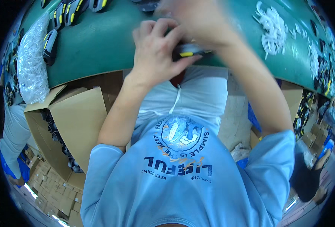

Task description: The person assembles computer mice by picking up mouse bases and top shells from the assembly table and snapping the shells onto the bases by hand.

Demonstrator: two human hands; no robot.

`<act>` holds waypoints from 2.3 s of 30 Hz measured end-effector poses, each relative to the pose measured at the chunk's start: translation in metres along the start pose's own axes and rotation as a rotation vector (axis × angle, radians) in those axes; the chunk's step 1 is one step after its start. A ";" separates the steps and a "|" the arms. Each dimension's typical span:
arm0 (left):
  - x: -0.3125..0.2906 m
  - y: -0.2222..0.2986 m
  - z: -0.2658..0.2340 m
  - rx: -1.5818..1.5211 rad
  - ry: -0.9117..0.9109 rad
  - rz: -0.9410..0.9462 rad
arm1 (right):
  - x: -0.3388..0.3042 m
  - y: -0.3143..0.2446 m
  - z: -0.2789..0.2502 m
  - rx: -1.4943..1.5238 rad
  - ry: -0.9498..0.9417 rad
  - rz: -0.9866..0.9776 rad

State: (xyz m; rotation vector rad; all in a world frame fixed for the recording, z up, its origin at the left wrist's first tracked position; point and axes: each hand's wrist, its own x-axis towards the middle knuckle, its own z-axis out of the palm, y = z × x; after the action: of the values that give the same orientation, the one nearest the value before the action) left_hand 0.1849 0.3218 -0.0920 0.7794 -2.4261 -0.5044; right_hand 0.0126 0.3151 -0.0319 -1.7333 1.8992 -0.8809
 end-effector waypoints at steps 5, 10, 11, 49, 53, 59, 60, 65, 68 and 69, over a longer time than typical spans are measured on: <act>0.004 -0.012 0.000 0.005 0.036 -0.034 | 0.038 -0.029 -0.072 0.136 0.044 -0.639; 0.007 -0.011 -0.012 -0.014 0.017 -0.019 | -0.020 -0.011 -0.082 0.349 0.309 -0.471; 0.008 -0.012 -0.013 -0.086 0.042 0.002 | -0.024 -0.004 -0.081 0.394 0.385 -0.451; -0.071 -0.028 -0.138 0.034 0.219 -0.128 | -0.140 0.065 -0.019 0.364 0.192 -0.200; -0.108 -0.037 -0.206 0.305 0.291 -0.182 | -0.126 0.060 -0.008 0.399 0.185 -0.226; -0.119 -0.106 -0.277 0.375 0.256 -0.505 | -0.111 0.046 0.011 0.351 0.032 -0.249; -0.105 -0.126 -0.274 0.371 0.186 -0.500 | -0.109 0.039 0.014 0.352 0.013 -0.251; -0.026 -0.198 -0.229 0.733 -0.125 -0.527 | -0.122 0.018 0.007 0.311 0.078 -0.249; -0.011 -0.229 -0.225 0.789 -0.228 -0.623 | -0.133 0.020 -0.010 0.288 0.064 -0.171; -0.016 -0.232 -0.235 0.804 -0.188 -0.613 | -0.131 0.021 -0.019 0.264 0.054 -0.165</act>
State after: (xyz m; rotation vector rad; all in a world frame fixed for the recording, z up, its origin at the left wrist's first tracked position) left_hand 0.4320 0.1122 -0.0274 1.9064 -2.5169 0.2478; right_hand 0.0020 0.4474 -0.0477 -1.7348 1.6032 -1.1927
